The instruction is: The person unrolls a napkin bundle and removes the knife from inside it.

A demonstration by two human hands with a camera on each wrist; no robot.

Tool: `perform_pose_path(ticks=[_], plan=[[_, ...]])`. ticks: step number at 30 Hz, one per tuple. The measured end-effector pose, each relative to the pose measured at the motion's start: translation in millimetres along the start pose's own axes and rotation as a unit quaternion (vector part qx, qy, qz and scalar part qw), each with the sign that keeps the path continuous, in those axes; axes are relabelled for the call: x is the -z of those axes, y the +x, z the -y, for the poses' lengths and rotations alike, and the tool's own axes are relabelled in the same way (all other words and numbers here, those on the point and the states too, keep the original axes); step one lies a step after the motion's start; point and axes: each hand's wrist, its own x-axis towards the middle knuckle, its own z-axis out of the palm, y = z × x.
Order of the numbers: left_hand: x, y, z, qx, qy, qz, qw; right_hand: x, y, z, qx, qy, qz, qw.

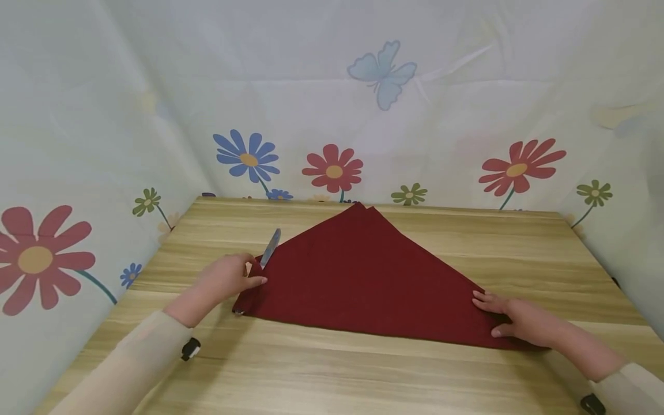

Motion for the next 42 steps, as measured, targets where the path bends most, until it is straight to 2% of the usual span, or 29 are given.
perform_pose_path(ticks=[5,10,25,32,37,42], plan=[[-3.6,4.8,-1.1,0.056,-0.016,0.040,0.9975,0,-0.1,0,0.000,0.002,-0.001,1.0000],[-9.8,11.1,3.8,0.078,-0.056,0.057,0.9937,-1,-0.1,0,-0.002,0.006,0.000,1.0000],[-16.6,23.0,21.5,0.057,-0.094,0.062,0.9920,0,0.2,0,-0.003,0.014,0.001,0.9999],[-7.1,17.0,31.4,0.039,-0.099,0.064,0.9923,2,1.1,1,-0.003,0.011,0.003,0.9999],[2.3,10.6,34.6,0.045,-0.115,0.069,0.9900,3,1.5,0,-0.005,0.013,0.010,0.9999],[3.5,9.1,37.5,0.045,-0.117,0.071,0.9895,3,1.6,1,-0.008,0.009,0.008,0.9999]])
